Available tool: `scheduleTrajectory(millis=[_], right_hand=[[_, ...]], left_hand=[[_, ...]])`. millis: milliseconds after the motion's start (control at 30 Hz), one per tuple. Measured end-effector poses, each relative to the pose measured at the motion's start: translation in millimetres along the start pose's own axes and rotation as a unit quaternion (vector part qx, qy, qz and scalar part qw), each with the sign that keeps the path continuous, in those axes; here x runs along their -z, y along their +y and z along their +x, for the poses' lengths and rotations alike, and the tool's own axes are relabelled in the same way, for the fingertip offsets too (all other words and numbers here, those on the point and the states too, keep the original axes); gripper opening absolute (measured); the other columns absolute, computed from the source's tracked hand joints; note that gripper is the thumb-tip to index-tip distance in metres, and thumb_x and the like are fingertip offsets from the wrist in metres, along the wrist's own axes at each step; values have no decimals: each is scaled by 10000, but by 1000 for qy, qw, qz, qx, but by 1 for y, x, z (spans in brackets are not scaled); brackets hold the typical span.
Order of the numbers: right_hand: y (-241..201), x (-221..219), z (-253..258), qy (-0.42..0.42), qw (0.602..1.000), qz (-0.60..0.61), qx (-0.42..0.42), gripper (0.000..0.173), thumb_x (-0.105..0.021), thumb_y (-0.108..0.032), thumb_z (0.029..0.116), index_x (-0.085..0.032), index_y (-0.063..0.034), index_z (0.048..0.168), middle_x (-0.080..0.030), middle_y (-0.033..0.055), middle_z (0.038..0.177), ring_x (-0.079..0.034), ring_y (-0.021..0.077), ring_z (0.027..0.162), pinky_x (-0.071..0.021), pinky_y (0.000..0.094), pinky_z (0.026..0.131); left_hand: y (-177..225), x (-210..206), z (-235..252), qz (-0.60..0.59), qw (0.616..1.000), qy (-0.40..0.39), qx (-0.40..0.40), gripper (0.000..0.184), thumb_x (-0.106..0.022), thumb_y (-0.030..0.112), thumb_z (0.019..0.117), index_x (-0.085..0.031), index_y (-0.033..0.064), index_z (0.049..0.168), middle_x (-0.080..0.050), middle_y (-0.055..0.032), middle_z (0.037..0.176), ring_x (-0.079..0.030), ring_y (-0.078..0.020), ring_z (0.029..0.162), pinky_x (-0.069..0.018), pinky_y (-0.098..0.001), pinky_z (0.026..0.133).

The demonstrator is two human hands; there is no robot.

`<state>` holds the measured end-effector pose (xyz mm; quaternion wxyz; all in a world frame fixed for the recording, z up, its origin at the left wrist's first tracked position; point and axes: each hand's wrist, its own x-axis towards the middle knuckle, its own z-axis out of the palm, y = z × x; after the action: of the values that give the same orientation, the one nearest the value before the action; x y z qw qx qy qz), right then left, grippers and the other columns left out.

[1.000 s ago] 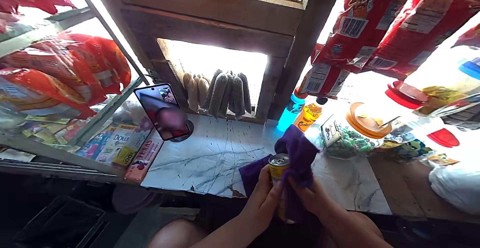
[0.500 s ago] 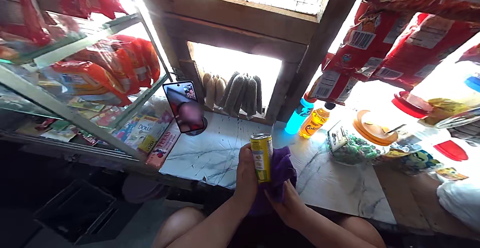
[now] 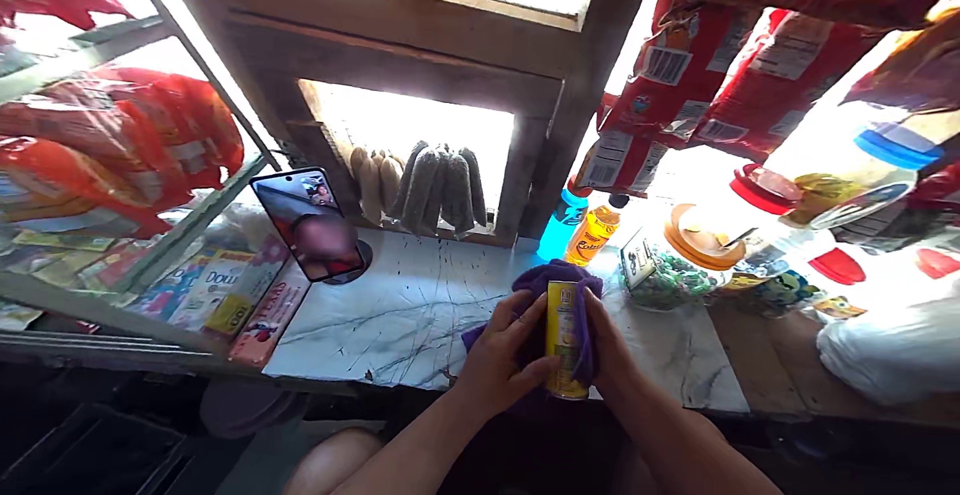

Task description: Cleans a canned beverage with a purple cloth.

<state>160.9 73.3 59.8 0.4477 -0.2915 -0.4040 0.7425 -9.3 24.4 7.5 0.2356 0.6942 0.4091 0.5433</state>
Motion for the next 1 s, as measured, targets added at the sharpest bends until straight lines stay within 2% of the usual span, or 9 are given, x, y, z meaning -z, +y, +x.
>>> scheduleTrajectory(millis=[67,167,267,367,500,633,767,867,1000], right_hand=[[-3,0,0,-11,998,59,-18,413,-346,-411,1093,-651,-134,1126,-752,26,967,-730,95,891,-622,288,789],[-2,4,-3,4,995,95,-44,502,-248,-436,1108,-661,-150,1111,-752,23,947,-728,90,874,-618,277,770],[-2,-2,-8,39,992,100,-71,557,-184,-441,1113,-650,-136,1086,-746,27,886,-729,92,811,-619,267,716],[2,-4,-8,46,993,75,-84,532,-163,-402,1117,-618,-127,1097,-739,21,872,-724,88,804,-615,264,713],[5,-14,-11,39,992,50,-106,488,-203,-361,1125,-622,-115,1086,-735,23,862,-722,86,803,-614,267,724],[6,-19,-16,13,995,39,-93,443,-221,-286,1121,-631,-123,1076,-740,3,867,-719,66,811,-612,251,743],[5,-18,-17,-95,992,-27,-80,385,-315,-325,1118,-637,-119,1164,-757,-27,972,-723,58,913,-607,278,851],[5,-16,-21,-149,982,-90,-72,254,-491,-315,1070,-615,-113,1160,-755,-55,975,-721,60,917,-602,302,869],[8,-9,-17,-217,958,-184,27,147,-539,-189,1052,-629,-117,1143,-729,-123,999,-683,-18,947,-575,248,898]], left_hand=[[0,2,1,33,999,4,-11,893,-654,706,842,-477,151,1518,-379,-199,1558,-474,-222,1351,-446,-368,1099],[-1,2,-5,80,996,20,-36,1048,-676,814,721,-435,199,1536,-324,-182,1601,-343,-266,1466,-337,-436,1185],[-1,5,-10,127,989,8,-70,1147,-601,904,683,-370,197,1557,-350,-157,1608,-285,-295,1509,-241,-509,1223],[-2,7,-14,139,988,-22,-68,1239,-633,893,666,-286,145,1590,-342,-192,1615,-269,-353,1518,-197,-567,1232],[-6,9,-18,125,988,-46,-72,1313,-709,860,620,-205,159,1610,-302,-217,1627,-236,-366,1532,-169,-605,1235],[-13,13,-20,106,988,-19,-112,1293,-811,761,593,-105,359,1600,-276,-104,1633,-259,-279,1523,-192,-570,1242],[-15,23,-17,110,987,46,-112,1262,-805,735,622,-28,478,1582,-241,-31,1651,-273,-242,1512,-200,-559,1227],[-15,32,-14,119,985,91,-88,1217,-785,733,648,-25,516,1574,-217,0,1654,-284,-226,1496,-241,-497,1218],[-17,34,-10,133,981,110,-87,1177,-800,673,668,-65,494,1568,-214,-18,1647,-279,-225,1498,-289,-450,1199]])
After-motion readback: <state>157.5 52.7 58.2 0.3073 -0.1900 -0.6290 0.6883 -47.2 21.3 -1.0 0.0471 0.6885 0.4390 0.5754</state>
